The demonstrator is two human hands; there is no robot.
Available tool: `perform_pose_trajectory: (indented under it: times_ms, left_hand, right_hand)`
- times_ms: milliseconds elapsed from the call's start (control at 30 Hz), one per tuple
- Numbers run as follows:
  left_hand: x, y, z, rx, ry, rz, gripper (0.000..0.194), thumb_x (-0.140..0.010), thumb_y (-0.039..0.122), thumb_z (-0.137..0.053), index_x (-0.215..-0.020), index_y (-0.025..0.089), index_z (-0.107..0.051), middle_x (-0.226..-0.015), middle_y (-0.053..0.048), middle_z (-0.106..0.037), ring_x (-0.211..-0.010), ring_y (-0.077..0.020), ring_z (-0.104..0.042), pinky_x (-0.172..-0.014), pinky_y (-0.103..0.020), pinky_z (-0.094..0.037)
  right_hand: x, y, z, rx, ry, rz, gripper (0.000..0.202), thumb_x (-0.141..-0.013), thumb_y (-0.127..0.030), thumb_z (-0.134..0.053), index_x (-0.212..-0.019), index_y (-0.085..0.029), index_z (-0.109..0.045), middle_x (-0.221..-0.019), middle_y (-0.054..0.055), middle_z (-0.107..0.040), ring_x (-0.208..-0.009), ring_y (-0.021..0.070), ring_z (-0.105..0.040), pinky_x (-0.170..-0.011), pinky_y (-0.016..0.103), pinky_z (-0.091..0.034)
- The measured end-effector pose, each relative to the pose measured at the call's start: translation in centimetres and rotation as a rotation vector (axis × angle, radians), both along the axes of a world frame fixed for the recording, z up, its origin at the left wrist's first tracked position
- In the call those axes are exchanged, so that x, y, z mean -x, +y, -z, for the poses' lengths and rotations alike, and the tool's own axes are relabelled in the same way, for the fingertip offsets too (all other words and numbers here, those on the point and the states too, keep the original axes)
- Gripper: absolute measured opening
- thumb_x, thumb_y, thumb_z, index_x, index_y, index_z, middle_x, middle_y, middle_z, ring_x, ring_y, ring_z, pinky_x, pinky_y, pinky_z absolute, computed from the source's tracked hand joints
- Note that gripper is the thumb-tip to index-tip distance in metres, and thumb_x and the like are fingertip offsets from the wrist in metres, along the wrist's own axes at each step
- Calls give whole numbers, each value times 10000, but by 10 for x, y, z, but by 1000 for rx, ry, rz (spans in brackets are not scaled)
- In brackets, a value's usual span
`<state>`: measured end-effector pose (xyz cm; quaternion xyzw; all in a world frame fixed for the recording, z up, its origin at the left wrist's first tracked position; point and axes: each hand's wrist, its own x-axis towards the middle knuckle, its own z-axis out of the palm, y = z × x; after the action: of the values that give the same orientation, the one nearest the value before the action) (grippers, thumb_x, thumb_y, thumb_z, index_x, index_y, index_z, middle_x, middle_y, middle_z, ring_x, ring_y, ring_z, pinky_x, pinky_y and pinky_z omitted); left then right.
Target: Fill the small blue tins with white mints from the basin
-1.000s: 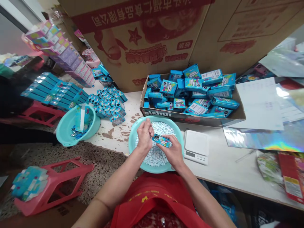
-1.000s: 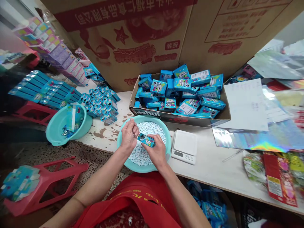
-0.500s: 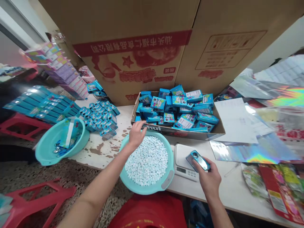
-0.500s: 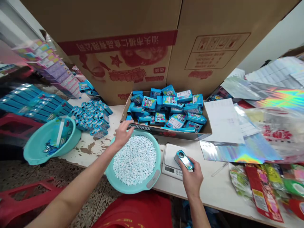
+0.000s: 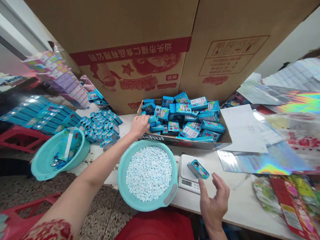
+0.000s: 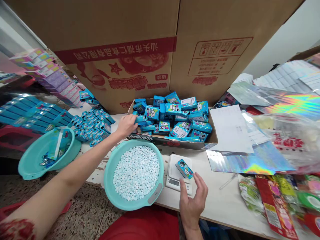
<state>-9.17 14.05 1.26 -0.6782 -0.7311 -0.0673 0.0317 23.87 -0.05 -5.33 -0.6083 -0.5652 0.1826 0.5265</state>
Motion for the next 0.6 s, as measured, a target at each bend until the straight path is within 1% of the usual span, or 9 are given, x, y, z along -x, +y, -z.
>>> perform_pose_trajectory:
  times_ms: [67,100,167,233,300,333,400,500,600]
  left_hand:
    - [-20,-43,-5,-163,-120,46,318,-815,213,-506,-1123,137,-536,-1084,-148,-607,-1001,-264,-575,-839,-380,-453]
    - [-35,-69,-5,-231,-203,81,314,-811,220,-515,-1114,138,-532,-1062,-136,-615,-967,-247,-587,-801,-358,-473]
    - [-75,-123,-2,-277,-369,233,284,-816,221,-521,-1091,152,-534,-994,-98,-640,-916,-213,-603,-772,-324,-493]
    - [-113,-168,7,-260,-490,343,255,-831,254,-536,-1068,161,-550,-915,-77,-657,-838,-189,-617,-717,-292,-505]
    - [-134,-194,20,-226,-593,428,201,-856,274,-534,-1030,183,-578,-948,-72,-673,-875,-181,-630,-755,-285,-506]
    - [-135,-198,27,-208,-637,422,188,-870,288,-530,-1022,193,-587,-957,-63,-679,-886,-172,-634,-775,-278,-504]
    - [-119,-189,46,-165,-678,308,204,-892,320,-516,-1037,202,-595,-985,-55,-680,-924,-166,-629,-827,-282,-493]
    - [-81,-150,81,1,-567,85,303,-891,358,-513,-1123,176,-580,-1127,-104,-623,-1098,-231,-550,-966,-378,-430]
    - [-72,-116,112,225,-442,72,359,-886,380,-509,-1184,186,-560,-1224,-110,-545,-1156,-257,-481,-984,-406,-396]
  right_hand:
    - [24,-10,-13,78,180,-133,457,-791,-375,-676,-1187,-181,-557,-1209,141,-557,-1113,279,-537,-957,490,-430]
    - [37,-13,-17,157,316,-237,512,-783,-400,-681,-1228,-197,-530,-1265,142,-530,-1132,280,-533,-941,476,-450]
    - [62,-17,-18,339,605,-428,704,-737,-491,-700,-1331,-221,-436,-1361,143,-469,-1188,296,-506,-936,461,-463]
    - [74,-19,-15,502,801,-464,816,-672,-542,-730,-1351,-215,-415,-1330,138,-513,-1174,306,-523,-965,470,-443]
    - [72,-19,-10,634,888,-366,759,-650,-512,-753,-1290,-201,-490,-1207,117,-611,-1092,303,-579,-986,486,-422]
    - [66,-20,-9,687,913,-327,698,-656,-482,-756,-1252,-198,-529,-1156,106,-640,-1065,302,-594,-987,494,-420]
    - [53,-26,-8,768,951,-344,610,-666,-429,-760,-1202,-200,-578,-1128,97,-657,-1071,311,-593,-972,505,-431]
    - [48,-49,-13,916,927,-573,597,-637,-376,-796,-1173,-197,-605,-1114,88,-663,-1045,307,-604,-953,498,-445]
    - [65,-73,-16,1019,894,-837,728,-585,-377,-830,-1241,-213,-561,-1106,61,-657,-995,266,-615,-962,456,-439]
